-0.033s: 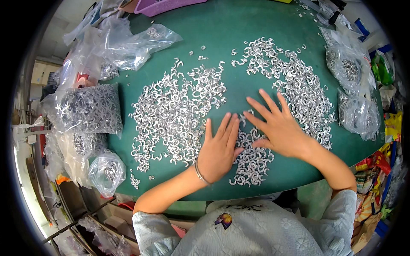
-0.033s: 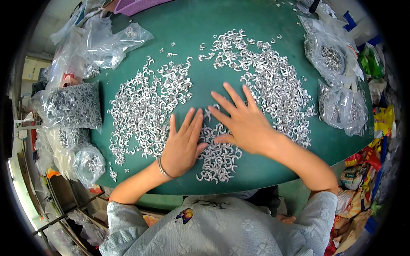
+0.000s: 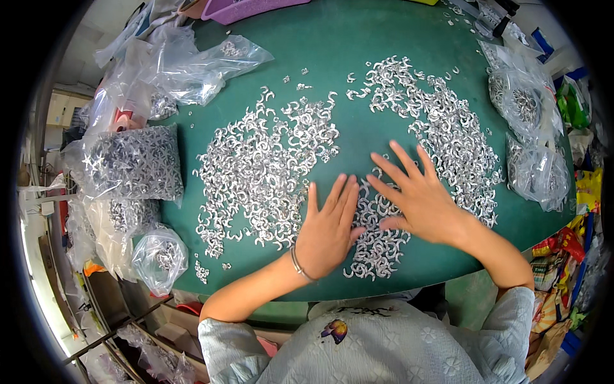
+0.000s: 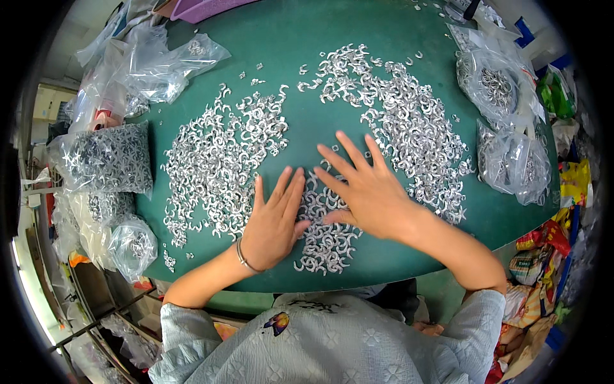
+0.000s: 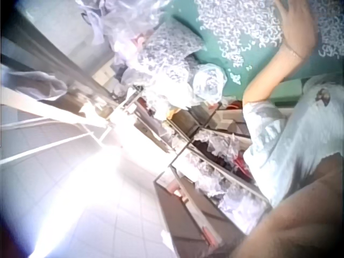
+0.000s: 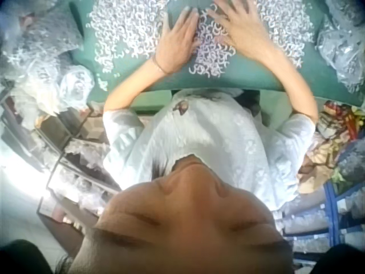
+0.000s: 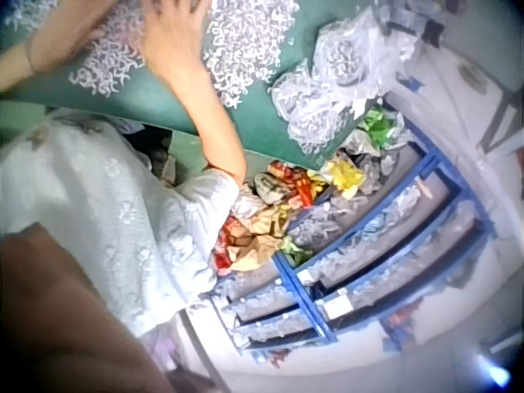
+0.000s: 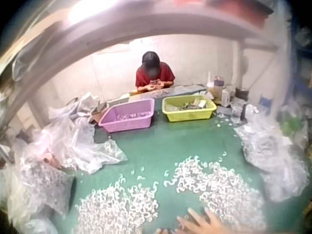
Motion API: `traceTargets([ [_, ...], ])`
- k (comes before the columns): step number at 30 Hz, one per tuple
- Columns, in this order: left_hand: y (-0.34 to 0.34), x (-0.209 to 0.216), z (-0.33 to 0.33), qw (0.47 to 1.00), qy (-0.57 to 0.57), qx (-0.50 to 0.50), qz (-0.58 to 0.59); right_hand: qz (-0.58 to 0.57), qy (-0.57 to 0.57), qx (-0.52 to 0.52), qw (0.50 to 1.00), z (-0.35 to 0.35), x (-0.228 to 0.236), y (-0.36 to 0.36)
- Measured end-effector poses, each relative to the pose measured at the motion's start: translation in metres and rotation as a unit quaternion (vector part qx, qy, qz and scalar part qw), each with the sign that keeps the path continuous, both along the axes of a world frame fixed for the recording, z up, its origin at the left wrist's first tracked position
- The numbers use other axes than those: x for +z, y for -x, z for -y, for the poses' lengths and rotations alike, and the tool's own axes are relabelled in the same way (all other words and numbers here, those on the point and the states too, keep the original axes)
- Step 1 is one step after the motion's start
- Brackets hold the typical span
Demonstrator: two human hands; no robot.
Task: The person sorts small, star-shaped metal hardware parts by hand on a green workstation, moving them between piles and a small container.
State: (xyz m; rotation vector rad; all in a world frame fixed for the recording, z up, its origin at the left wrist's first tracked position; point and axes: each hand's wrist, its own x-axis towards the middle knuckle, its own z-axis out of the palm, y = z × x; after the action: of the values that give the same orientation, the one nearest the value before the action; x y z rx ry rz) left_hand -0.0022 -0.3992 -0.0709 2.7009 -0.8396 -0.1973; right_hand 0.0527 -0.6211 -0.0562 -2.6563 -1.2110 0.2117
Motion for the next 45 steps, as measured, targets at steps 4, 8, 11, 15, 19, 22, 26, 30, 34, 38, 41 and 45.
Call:
traceTargets([
  [4,0.017,0.005,-0.001,0.999,0.032,-0.006,-0.038,-0.051,-0.001,0.000,0.999,0.006,0.010,0.020],
  [8,-0.003,0.007,-0.002,0.997,0.072,0.009,-0.024,-0.038,-0.011,-0.019,0.999,0.006,0.006,0.005],
  [11,-0.001,-0.006,0.003,0.997,0.067,-0.021,-0.039,-0.024,0.007,-0.015,1.000,0.005,0.006,0.002],
  [15,0.004,0.000,0.000,0.996,0.079,-0.001,-0.037,-0.061,-0.003,-0.012,0.998,0.007,0.007,0.014],
  [19,-0.003,-0.009,0.007,0.997,0.080,-0.010,-0.010,-0.008,-0.013,-0.029,0.999,0.004,0.000,0.002],
  [22,0.003,0.003,0.001,0.996,0.086,0.005,-0.028,-0.032,0.014,-0.018,0.999,0.008,0.002,0.013],
  [26,0.010,0.004,-0.004,0.990,0.130,0.059,-0.008,-0.062,-0.005,-0.043,0.997,0.016,0.003,0.023],
  [30,-0.001,-0.003,0.001,0.988,0.137,0.072,0.010,-0.056,0.004,-0.036,0.998,0.013,0.002,0.021],
  [34,-0.009,-0.003,0.001,0.987,0.147,0.067,0.023,-0.040,0.009,-0.058,0.997,0.017,0.010,0.021],
  [38,-0.015,-0.006,-0.001,0.973,0.218,0.078,0.000,-0.034,0.012,-0.062,0.997,0.021,0.002,0.025],
  [41,-0.031,-0.004,-0.006,0.963,0.256,0.087,0.020,-0.026,-0.001,-0.068,0.997,0.022,0.005,0.025],
  [45,-0.053,-0.007,-0.009,0.979,0.129,0.090,0.127,-0.036,0.014,-0.037,0.999,0.024,0.001,0.030],
])
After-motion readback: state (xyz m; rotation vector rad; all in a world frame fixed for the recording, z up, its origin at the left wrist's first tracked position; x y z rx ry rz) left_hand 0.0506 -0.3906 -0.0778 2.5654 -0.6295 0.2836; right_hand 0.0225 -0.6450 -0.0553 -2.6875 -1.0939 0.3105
